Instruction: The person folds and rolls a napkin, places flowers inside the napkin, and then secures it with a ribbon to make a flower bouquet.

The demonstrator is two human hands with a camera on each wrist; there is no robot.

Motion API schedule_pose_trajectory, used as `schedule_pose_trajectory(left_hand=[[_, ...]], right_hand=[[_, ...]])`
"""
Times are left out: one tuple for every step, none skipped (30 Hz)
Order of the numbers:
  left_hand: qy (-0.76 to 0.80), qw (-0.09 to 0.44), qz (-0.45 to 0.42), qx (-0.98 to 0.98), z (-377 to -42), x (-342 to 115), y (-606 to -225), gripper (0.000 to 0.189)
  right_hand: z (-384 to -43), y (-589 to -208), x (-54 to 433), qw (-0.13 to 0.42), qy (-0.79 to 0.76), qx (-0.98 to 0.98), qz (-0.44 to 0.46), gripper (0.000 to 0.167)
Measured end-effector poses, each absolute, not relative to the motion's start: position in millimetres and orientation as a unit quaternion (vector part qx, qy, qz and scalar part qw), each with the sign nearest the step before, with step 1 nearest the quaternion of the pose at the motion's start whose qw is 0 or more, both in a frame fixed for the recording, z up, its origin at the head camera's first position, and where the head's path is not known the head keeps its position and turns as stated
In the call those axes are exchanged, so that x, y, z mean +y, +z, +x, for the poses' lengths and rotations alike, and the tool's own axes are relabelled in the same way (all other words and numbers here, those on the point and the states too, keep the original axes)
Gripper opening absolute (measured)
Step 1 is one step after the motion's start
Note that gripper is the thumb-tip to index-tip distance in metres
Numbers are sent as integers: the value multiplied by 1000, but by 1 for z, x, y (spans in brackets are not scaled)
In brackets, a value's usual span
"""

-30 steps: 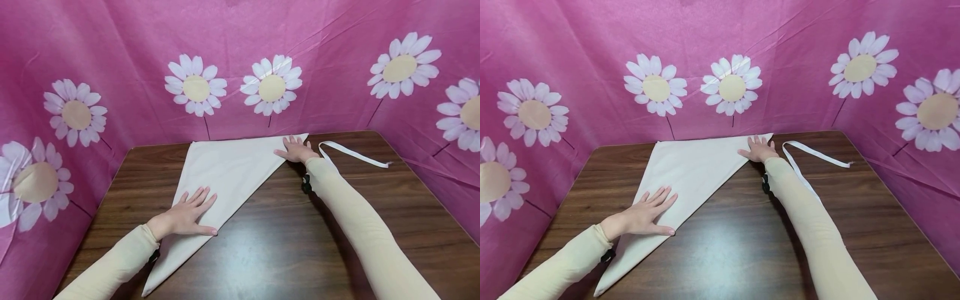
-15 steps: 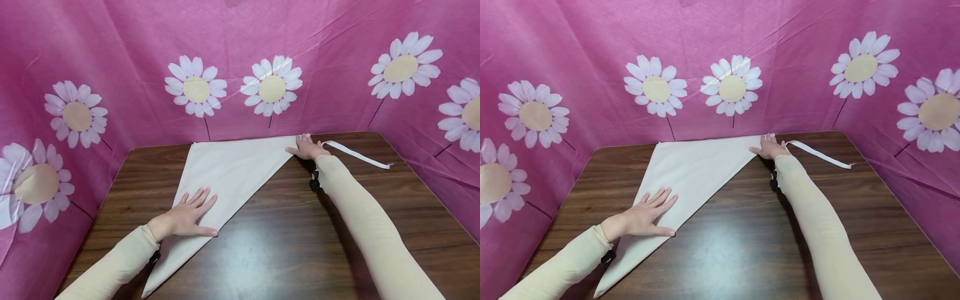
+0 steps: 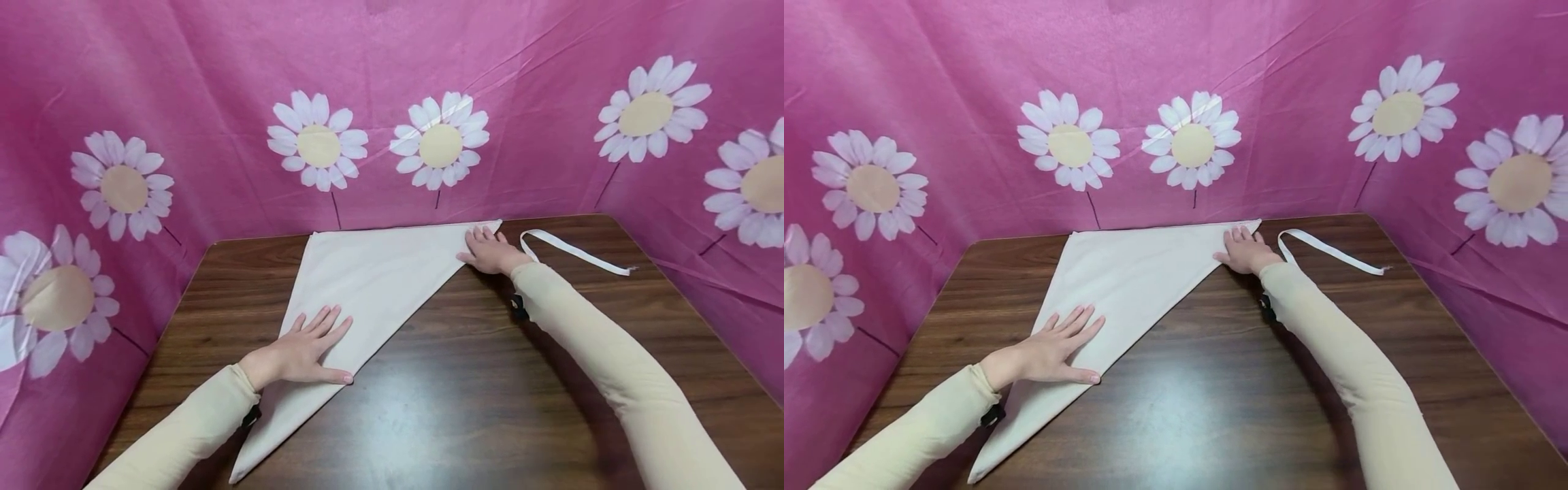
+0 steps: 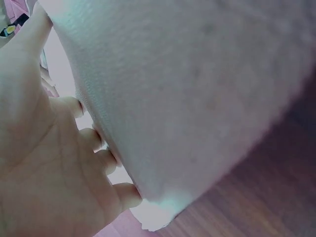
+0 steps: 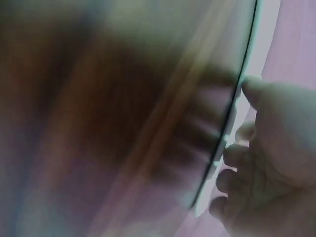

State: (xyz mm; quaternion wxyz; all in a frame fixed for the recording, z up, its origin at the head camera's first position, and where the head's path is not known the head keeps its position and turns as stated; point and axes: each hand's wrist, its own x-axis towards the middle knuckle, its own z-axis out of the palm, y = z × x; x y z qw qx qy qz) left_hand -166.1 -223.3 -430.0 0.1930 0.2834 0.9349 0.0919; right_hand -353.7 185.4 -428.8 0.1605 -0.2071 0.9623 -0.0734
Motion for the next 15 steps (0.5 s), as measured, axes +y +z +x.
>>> schedule_pose_trajectory(left_hand=[[92,193,283,935,-166,-224,-430,106],[91,193,282,935,-166,-224,-429,106],[92,193,282,935,-165,-224,-429,106],[91,193,281,936,-165,-224,-429,106],[92,193,281,935,-165,-224,-429,106],[92,194,282,935,-165,-224,-429,106],[92,195,282,935,-165,-224,-430,107],[94,197,281,935,-165,-224,-430,107],[95,198,281,934,-165,-224,-430,107],[97,198,281,934,-166,-224,-430,107],[99,199,280,934,-166,-223,-430,107],[100,200,280,934,-166,-223,-430,107],[101,201,279,934,-166,-224,-431,107],[101,201,278,934,-166,-224,-431,107],[100,200,277,934,-166,-224,-431,107]], right_hand=[[-349,-429,180,165,-72,958,-224,73],[-344,-429,174,172,-68,953,-240,74],[-338,-429,168,180,-62,948,-257,76],[-332,-429,161,187,-63,941,-275,78],[-326,-429,154,194,-61,935,-292,80],[-320,-429,147,202,-59,928,-307,81],[-314,-429,140,206,-54,923,-320,81],[-308,-428,133,210,-48,918,-333,82],[-303,-428,127,212,-45,914,-342,82],[-298,-427,121,216,-43,911,-350,83],[-295,-426,116,223,-40,909,-351,83],[-292,-424,111,228,-38,908,-351,85],[-291,-423,107,234,-38,909,-344,87],[-291,-421,104,241,-40,911,-331,91],[-291,-420,102,245,-43,915,-317,94]])
